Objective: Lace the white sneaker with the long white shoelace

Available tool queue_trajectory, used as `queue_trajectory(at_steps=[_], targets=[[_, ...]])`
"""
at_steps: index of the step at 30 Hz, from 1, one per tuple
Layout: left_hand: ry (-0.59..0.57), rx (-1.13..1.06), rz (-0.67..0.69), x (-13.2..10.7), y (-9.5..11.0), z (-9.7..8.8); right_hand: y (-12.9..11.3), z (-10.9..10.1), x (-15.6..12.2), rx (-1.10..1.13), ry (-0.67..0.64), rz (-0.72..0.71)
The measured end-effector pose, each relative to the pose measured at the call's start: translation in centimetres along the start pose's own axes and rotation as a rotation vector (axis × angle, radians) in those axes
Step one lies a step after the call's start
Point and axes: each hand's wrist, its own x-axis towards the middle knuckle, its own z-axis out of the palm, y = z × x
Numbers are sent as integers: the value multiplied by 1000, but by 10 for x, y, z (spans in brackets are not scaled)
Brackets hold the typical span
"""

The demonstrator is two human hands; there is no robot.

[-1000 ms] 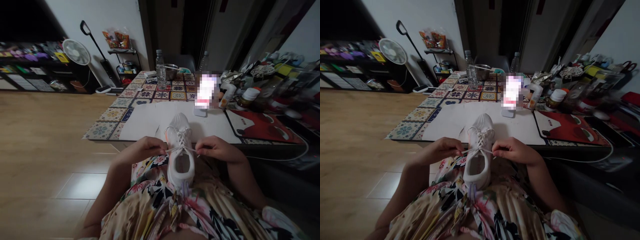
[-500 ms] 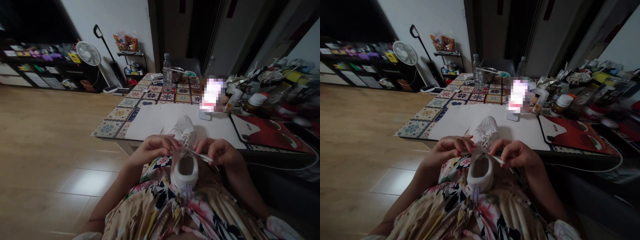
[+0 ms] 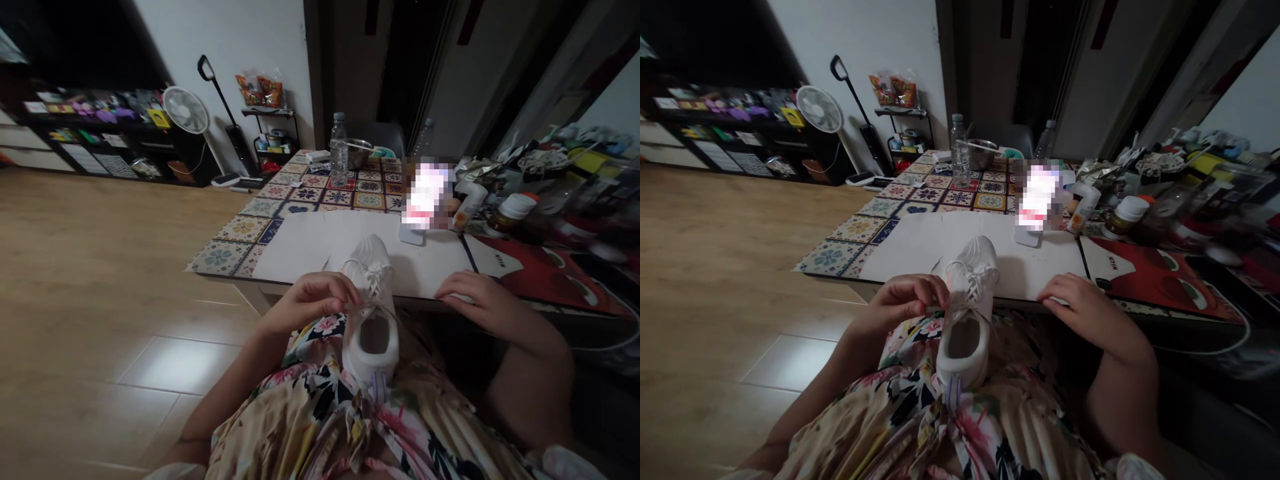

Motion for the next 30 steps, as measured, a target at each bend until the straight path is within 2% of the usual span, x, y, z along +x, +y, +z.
queue_trajectory(at_steps=[3,7,11,14,16,21,25,30], targets=[[17,-36,0,0,0,5,-32,13,13,176,-30,-105],[51,-86,21,0,-2,11,-57,33,25,281,-53,-58],[75,-143,14,1,-9,13,-56,43,27,493,-69,-1],[111,-180,-10,1,-16,13,-54,46,27,590,-107,-13],[112,-187,-15,1,-20,13,-53,48,27,606,-111,-22],[27,-188,-60,1,-28,14,-56,51,31,543,14,-55],[-34,-179,-89,0,-35,13,-58,48,32,482,8,-121],[58,-269,-106,3,-41,15,-53,44,27,558,-77,-25]])
